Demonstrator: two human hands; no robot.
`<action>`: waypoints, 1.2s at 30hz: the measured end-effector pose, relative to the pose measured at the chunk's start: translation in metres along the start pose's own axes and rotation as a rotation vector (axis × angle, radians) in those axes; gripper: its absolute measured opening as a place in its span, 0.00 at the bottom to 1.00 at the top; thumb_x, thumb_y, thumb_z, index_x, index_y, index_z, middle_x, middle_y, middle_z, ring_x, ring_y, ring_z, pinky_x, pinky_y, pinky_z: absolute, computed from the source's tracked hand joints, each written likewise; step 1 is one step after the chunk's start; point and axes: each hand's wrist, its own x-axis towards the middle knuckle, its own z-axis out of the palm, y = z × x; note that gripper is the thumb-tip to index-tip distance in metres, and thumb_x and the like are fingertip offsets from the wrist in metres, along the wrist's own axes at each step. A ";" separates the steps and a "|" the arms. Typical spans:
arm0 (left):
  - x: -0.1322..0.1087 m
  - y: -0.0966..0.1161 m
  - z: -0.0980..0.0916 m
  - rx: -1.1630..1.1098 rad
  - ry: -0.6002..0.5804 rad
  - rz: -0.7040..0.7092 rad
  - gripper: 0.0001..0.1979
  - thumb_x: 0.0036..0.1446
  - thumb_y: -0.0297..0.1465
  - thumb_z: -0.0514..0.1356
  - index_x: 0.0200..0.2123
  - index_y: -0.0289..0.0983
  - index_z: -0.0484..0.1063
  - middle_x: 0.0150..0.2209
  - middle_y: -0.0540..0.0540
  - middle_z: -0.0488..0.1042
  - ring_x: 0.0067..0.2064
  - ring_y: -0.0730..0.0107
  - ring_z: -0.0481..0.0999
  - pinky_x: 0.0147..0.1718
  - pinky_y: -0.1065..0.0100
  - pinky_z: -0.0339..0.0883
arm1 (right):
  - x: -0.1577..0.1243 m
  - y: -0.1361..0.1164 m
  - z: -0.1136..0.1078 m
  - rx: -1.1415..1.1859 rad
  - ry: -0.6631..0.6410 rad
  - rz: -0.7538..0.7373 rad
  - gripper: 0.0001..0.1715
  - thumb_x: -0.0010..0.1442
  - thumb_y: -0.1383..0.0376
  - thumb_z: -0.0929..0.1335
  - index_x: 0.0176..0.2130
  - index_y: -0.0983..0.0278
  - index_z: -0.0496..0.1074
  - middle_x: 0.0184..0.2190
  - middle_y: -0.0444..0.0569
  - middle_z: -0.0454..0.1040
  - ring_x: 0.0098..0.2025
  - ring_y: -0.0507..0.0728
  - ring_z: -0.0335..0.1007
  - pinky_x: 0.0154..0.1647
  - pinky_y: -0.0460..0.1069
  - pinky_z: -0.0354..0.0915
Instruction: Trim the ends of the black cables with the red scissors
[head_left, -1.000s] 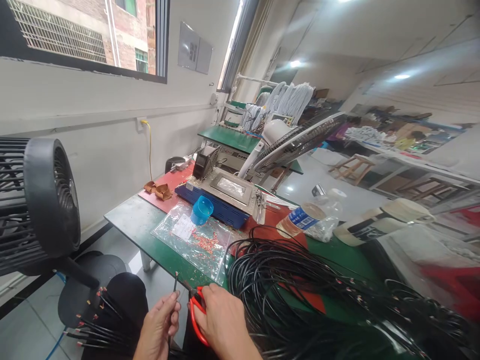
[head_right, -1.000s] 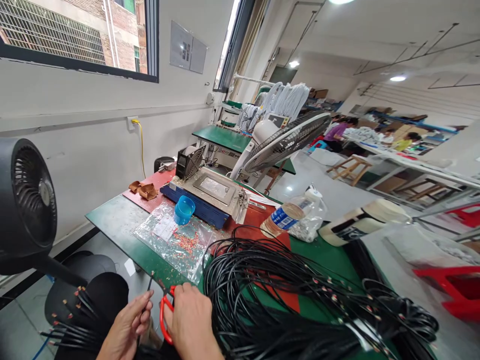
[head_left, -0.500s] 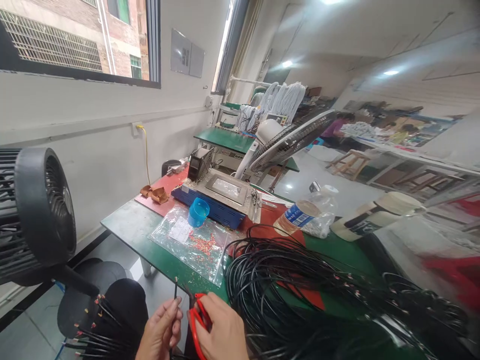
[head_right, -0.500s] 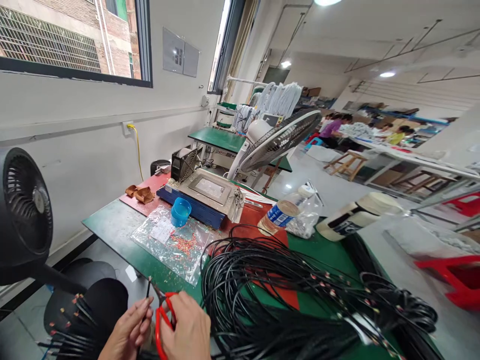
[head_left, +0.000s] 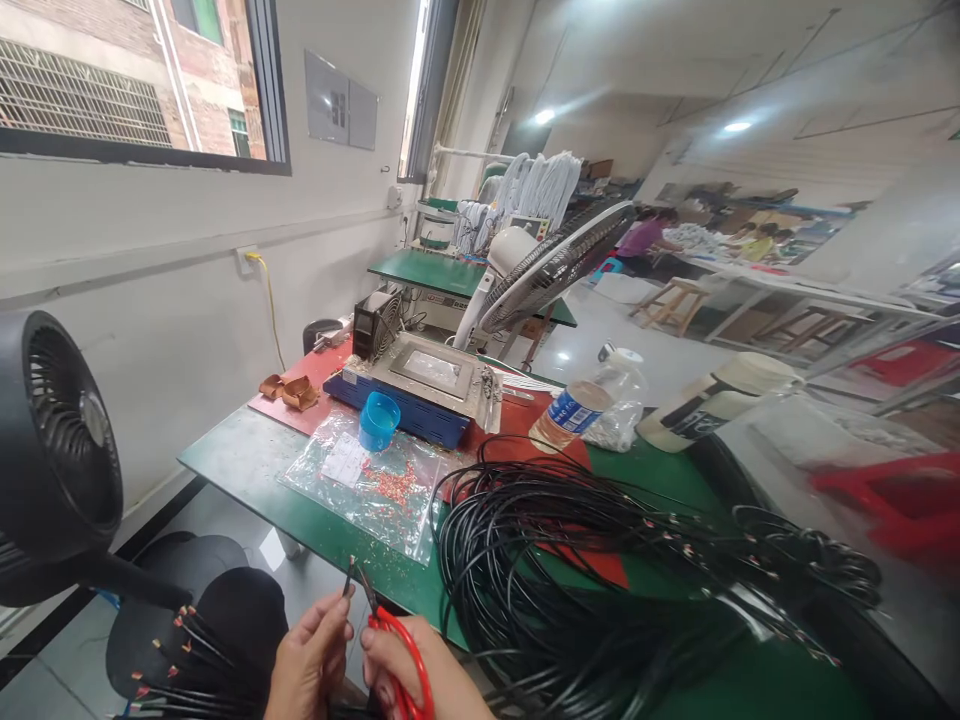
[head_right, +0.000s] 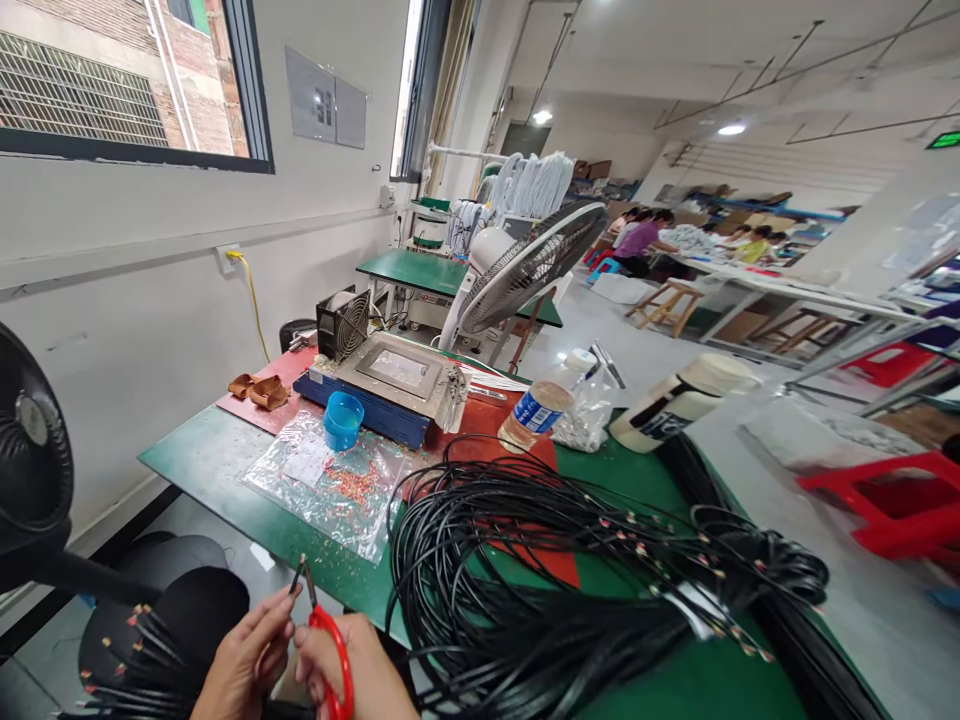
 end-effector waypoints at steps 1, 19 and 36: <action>0.000 0.000 0.000 0.007 0.018 0.001 0.19 0.32 0.37 0.70 0.31 0.34 0.76 0.14 0.52 0.64 0.17 0.83 0.58 0.14 0.81 0.48 | 0.001 0.000 0.000 0.022 -0.013 0.007 0.28 0.48 0.45 0.63 0.19 0.66 0.64 0.10 0.38 0.58 0.10 0.45 0.52 0.09 0.40 0.48; 0.003 -0.003 -0.005 0.004 0.007 -0.025 0.17 0.31 0.36 0.70 0.29 0.36 0.78 0.17 0.49 0.73 0.19 0.80 0.65 0.16 0.81 0.56 | 0.012 0.014 0.003 0.154 -0.008 0.136 0.26 0.51 0.48 0.63 0.19 0.67 0.64 0.12 0.39 0.59 0.09 0.45 0.52 0.05 0.38 0.43; 0.008 0.008 0.002 0.145 -0.117 -0.009 0.19 0.39 0.42 0.65 0.29 0.32 0.75 0.16 0.52 0.63 0.15 0.85 0.50 0.13 0.78 0.40 | 0.013 0.017 0.003 0.124 0.035 0.158 0.26 0.49 0.46 0.64 0.23 0.67 0.65 0.12 0.39 0.59 0.09 0.44 0.52 0.06 0.39 0.44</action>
